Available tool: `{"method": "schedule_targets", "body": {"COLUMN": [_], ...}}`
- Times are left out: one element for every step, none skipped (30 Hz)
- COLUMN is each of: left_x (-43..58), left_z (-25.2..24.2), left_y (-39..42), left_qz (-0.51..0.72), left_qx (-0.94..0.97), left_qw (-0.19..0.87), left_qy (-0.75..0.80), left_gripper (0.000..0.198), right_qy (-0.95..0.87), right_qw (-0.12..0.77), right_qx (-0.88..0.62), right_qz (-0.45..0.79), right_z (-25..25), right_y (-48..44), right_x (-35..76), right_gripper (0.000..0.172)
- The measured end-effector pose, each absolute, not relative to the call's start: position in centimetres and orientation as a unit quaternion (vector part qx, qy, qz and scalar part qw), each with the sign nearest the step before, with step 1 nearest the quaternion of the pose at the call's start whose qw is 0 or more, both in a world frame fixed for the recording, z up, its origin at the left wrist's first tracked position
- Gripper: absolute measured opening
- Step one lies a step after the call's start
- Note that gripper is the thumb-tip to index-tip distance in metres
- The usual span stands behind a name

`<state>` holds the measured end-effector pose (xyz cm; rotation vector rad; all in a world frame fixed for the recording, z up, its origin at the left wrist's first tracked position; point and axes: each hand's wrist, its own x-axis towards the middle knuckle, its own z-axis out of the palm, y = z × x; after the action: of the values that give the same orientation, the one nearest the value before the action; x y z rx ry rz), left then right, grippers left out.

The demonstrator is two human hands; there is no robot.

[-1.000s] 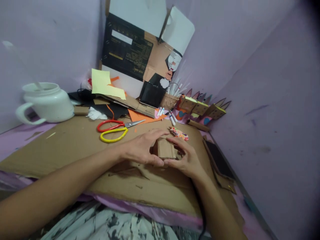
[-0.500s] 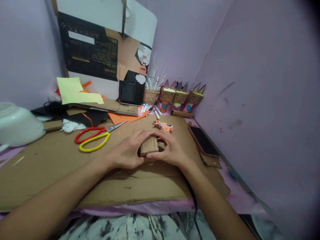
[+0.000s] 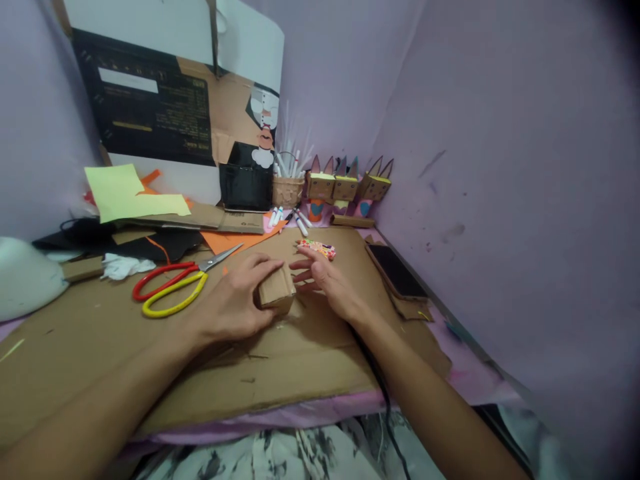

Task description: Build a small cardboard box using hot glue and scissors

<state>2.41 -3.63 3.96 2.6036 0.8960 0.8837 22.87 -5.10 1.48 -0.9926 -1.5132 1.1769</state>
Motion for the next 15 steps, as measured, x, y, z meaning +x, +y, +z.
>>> {"method": "schedule_targets", "body": {"left_x": [2.2,1.9,1.7,1.6,1.6,1.7,1.8,2.1,2.4,2.8,3.1,3.4,3.6,3.8,3.8], "left_z": [4.0,4.1,4.1,4.3,4.4,4.5,4.5,4.5,4.4,4.2,4.0,3.7,3.4,3.1,2.8], "left_y": [-3.5,-3.4,-3.3,-3.3,-3.4,-3.5,-3.7,-3.9,-4.1,-4.2,-4.3,-4.3,-4.2,-4.2,-4.1], "left_qz": [0.309,0.316,0.326,0.337,0.346,0.35,0.349,0.347,0.347,0.345,0.343,0.34,0.333,0.323,0.312], "left_qx": [0.892,0.889,0.885,0.878,0.873,0.869,0.87,0.872,0.876,0.881,0.886,0.891,0.896,0.901,0.905], "left_qw": [0.121,0.122,0.124,0.124,0.121,0.117,0.112,0.107,0.102,0.099,0.095,0.092,0.089,0.086,0.084], "left_qy": [0.307,0.307,0.31,0.315,0.322,0.329,0.331,0.327,0.319,0.309,0.296,0.286,0.281,0.278,0.277], "left_gripper": [0.058,0.058,0.058,0.059,0.06,0.062,0.063,0.063,0.062,0.06,0.058,0.056,0.055,0.054,0.054], "right_qy": [-0.61,-0.605,-0.604,-0.605,-0.606,-0.605,-0.603,-0.598,-0.594,-0.59,-0.588,-0.587,-0.588,-0.591,-0.593], "right_qw": [0.471,0.475,0.48,0.487,0.497,0.51,0.522,0.535,0.546,0.555,0.561,0.564,0.565,0.564,0.561], "right_qx": [-0.415,-0.421,-0.422,-0.42,-0.417,-0.414,-0.411,-0.409,-0.408,-0.408,-0.409,-0.409,-0.41,-0.41,-0.411], "right_qz": [0.484,0.482,0.476,0.468,0.459,0.45,0.441,0.434,0.427,0.421,0.416,0.411,0.408,0.406,0.405], "right_z": [1.5,1.5,1.4,1.4,1.4,1.3,1.2,1.2,1.1,1.0,1.0,1.0,1.0,1.0,1.0], "right_y": [-5.0,-5.0,-4.9,-4.8,-4.7,-4.6,-4.5,-4.4,-4.3,-4.2,-4.2,-4.2,-4.2,-4.2,-4.3], "right_x": [22.9,22.9,22.9,22.9,22.9,22.9,22.9,23.0,23.1,23.1,23.2,23.2,23.3,23.3,23.3], "right_gripper": [0.073,0.073,0.073,0.072,0.071,0.07,0.067,0.065,0.062,0.059,0.057,0.055,0.054,0.053,0.053]}}
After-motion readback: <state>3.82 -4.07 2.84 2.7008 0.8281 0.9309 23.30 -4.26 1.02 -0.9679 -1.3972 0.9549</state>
